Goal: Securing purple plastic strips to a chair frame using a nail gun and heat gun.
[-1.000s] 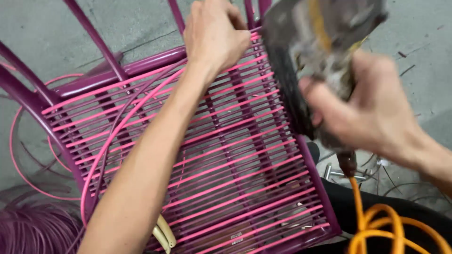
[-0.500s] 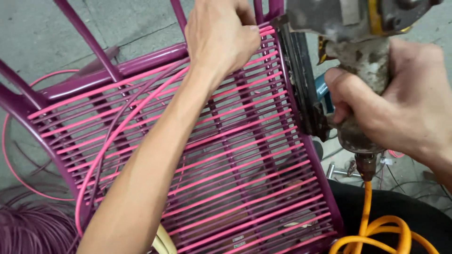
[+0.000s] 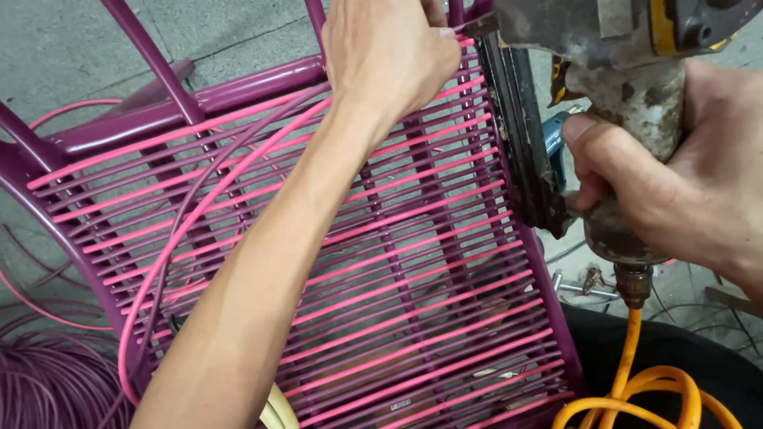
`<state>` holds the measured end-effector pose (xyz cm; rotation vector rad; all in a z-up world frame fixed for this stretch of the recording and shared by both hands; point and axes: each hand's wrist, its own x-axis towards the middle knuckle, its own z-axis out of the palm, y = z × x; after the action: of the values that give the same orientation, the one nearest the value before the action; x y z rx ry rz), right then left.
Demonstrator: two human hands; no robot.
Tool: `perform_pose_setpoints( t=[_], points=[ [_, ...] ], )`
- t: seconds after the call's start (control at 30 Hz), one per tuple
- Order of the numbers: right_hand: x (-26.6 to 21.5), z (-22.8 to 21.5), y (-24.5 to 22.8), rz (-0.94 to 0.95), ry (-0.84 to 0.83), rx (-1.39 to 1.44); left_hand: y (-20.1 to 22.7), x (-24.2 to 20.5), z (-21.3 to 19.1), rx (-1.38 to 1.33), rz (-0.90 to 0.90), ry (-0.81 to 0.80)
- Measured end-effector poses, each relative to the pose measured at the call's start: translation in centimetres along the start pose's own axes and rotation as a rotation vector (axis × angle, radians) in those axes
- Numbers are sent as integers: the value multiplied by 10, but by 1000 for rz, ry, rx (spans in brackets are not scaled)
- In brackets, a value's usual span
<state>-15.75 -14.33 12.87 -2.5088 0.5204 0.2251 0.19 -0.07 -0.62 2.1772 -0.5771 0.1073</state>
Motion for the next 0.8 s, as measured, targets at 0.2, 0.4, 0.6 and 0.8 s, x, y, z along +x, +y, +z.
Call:
perform_pose_setpoints(
  t=[0.2, 0.4, 0.6, 0.8],
  points=[
    [0, 0, -5, 7, -2, -23, 1, -1, 0, -18, -6, -14],
    [-3, 2, -12, 84, 6, -40, -1, -1, 1, -10, 14, -6],
    [-2, 4, -14, 50, 45, -10, -5, 2, 7, 21, 41, 14],
    [-4, 2, -17, -118, 23, -49, -16, 0, 20, 107, 149, 76]
  ],
)
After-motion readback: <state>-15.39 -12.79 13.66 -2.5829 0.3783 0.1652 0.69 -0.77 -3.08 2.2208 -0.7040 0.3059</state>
